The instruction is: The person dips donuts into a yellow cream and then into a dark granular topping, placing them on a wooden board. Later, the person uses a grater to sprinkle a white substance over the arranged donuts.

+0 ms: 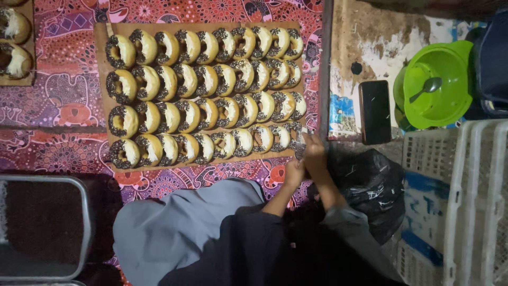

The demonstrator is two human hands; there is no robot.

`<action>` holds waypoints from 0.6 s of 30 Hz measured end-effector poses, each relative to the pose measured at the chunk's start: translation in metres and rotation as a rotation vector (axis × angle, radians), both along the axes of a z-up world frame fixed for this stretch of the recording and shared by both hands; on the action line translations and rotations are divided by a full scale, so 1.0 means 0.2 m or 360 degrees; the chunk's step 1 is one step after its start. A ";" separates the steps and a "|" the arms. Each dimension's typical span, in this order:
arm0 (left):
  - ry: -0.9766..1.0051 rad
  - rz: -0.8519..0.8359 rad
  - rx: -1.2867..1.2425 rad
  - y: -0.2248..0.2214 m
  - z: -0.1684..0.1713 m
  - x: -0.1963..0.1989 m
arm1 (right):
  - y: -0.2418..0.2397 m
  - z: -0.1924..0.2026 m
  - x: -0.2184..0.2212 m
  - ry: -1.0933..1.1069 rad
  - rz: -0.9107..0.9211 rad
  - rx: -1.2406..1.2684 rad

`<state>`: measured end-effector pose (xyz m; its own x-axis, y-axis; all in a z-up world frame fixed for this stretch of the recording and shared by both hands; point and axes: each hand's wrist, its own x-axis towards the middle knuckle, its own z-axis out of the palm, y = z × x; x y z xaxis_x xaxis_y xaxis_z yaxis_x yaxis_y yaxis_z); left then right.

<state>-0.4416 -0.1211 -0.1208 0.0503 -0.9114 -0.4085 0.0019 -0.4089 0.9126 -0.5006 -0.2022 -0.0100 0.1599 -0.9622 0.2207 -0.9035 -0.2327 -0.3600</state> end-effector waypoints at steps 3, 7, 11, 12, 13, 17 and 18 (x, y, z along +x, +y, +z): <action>0.0155 0.0004 0.0186 0.06 0.06 -0.01 | -0.03 -0.07 -0.03 -0.0039 0.0045 -0.0070; 0.0437 0.0026 0.0449 0.32 0.18 -0.01 | -0.02 -0.15 -0.09 -0.0273 -0.0067 0.0004; 0.0648 0.0166 0.0511 0.60 0.31 0.11 | 0.03 -0.11 -0.12 -0.1297 -0.0560 0.0368; 0.0770 0.0246 0.0503 0.65 0.32 0.16 | 0.05 -0.09 -0.10 -0.1668 -0.0702 0.0476; 0.0962 0.0274 0.0678 0.69 0.33 0.23 | 0.07 -0.07 -0.08 -0.2073 -0.0774 0.0615; 0.1163 0.0440 0.0776 0.63 0.35 0.65 | 0.07 0.00 0.21 -0.2833 -0.0893 0.1041; 0.1062 0.0494 0.0654 0.56 0.35 0.80 | 0.06 0.01 0.35 -0.2813 -0.0884 0.1100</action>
